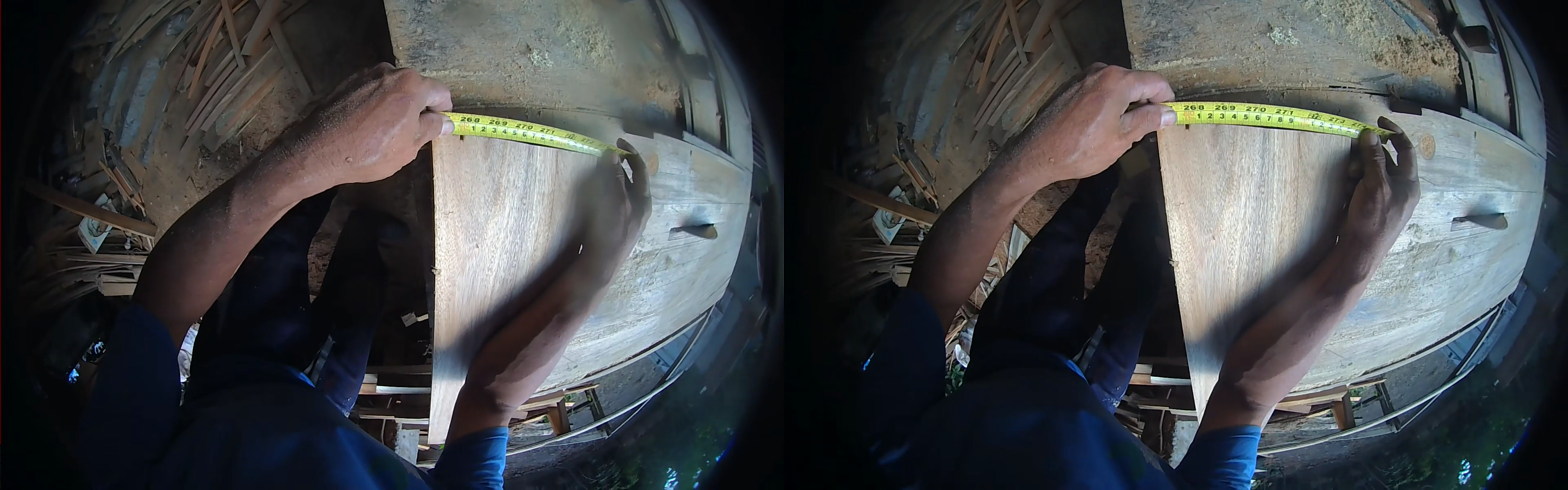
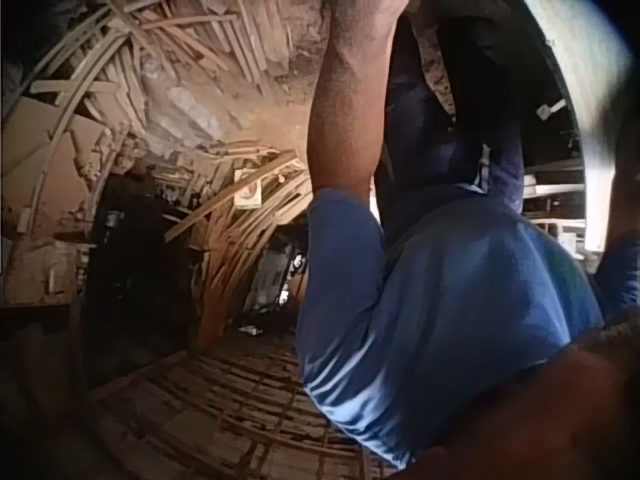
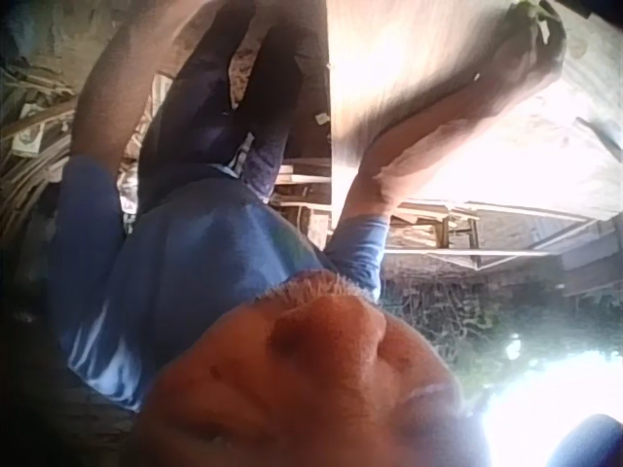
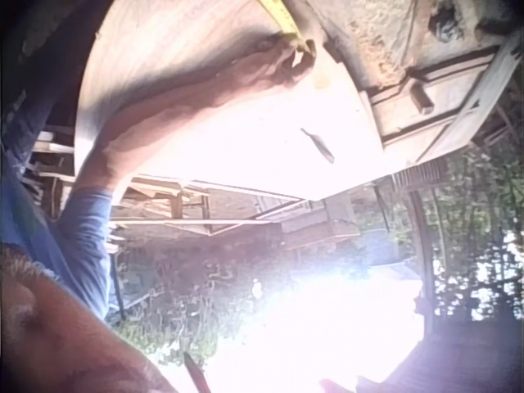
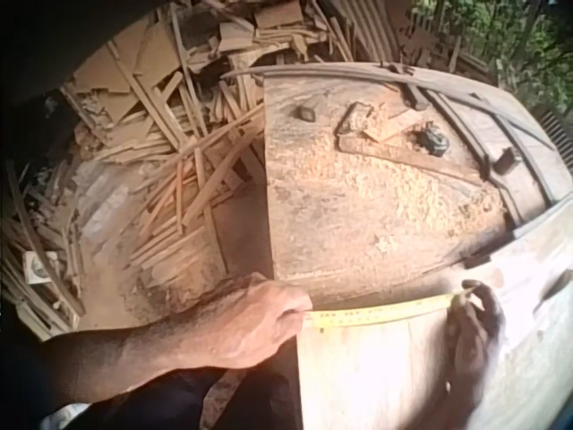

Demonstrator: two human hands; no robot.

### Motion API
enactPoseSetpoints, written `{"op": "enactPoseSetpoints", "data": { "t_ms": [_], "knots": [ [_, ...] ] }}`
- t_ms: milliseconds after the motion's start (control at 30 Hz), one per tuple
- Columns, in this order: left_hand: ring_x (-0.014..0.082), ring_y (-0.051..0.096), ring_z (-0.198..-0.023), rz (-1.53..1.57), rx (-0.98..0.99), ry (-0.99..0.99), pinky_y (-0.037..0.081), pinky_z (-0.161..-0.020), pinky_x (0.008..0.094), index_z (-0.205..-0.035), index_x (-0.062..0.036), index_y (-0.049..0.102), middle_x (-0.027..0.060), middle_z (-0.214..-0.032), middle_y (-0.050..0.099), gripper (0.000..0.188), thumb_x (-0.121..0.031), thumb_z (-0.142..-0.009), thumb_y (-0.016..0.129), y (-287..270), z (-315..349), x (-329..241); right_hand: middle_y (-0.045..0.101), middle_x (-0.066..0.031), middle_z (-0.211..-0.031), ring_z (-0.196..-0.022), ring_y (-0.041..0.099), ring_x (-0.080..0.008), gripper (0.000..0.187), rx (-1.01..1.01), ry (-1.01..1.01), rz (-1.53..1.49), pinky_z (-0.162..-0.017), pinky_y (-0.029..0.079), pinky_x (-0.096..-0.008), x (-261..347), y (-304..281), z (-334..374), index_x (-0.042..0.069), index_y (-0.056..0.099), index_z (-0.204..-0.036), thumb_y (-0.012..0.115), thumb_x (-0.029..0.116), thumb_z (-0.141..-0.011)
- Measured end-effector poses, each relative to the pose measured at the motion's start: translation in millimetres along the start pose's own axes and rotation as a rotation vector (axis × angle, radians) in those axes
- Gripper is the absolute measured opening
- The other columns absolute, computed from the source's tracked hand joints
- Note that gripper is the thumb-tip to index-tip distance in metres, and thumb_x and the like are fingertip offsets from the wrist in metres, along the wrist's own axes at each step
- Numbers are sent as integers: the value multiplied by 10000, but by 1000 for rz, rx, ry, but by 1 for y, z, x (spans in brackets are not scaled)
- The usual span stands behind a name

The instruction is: The person measures wood planks using a tape measure and marks them with a pencil while working at a table saw station.

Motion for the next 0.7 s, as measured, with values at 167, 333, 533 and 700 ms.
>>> {"op": "enactPoseSetpoints", "data": {
  "t_ms": [167, 333, 533, 700],
  "knots": [
    [259, 602, -606, -17, 1, 1, 471, -620, 415, -952, 39, 675, 159, -662, 578, 244, -200, -983, 638, 1, -2, 0, 580, 21, -686, -596, 441, -28, 314, -64, 115, 20, -504, 301, -202, 6, 2, 7, 47, 672, -1235, 691, 202, -962],
    [273, 596, -672, -15, -11, -3, 464, -732, 411, -962, 35, 660, 158, -740, 606, 235, -198, -975, 633, 3, -1, 3, 613, 0, -708, -631, 457, -40, 303, -25, 116, 16, -551, 322, -204, 16, 4, 8, -16, 643, -1222, 671, 159, -976],
    [319, 600, -690, 118, 3, -45, 460, -734, 432, -932, 27, 630, 179, -745, 590, 221, -191, -970, 626, 1, 6, 3, 649, -40, -784, -663, 522, -53, 331, -2, 121, -242, -568, 368, -191, 8, 9, 9, 6, 594, -1302, 645, 57, -980],
    [413, 624, -736, 53, -221, 119, 486, -694, 470, -966, 16, 628, 215, -777, 620, 204, -188, -950, 632, -35, -39, -13, 700, -120, -1061, -673, 582, -109, 404, -213, -207, -352, -609, 461, -230, 23, -22, 23, 39, 571, -1371, 653, 122, -985]
  ]
}}
Point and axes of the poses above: each hand's wrist, its own z-axis away from the middle knuckle, its own y-axis out of the palm, x = y × z, the point moved 9 cm from there along -z, towards the middle knuckle
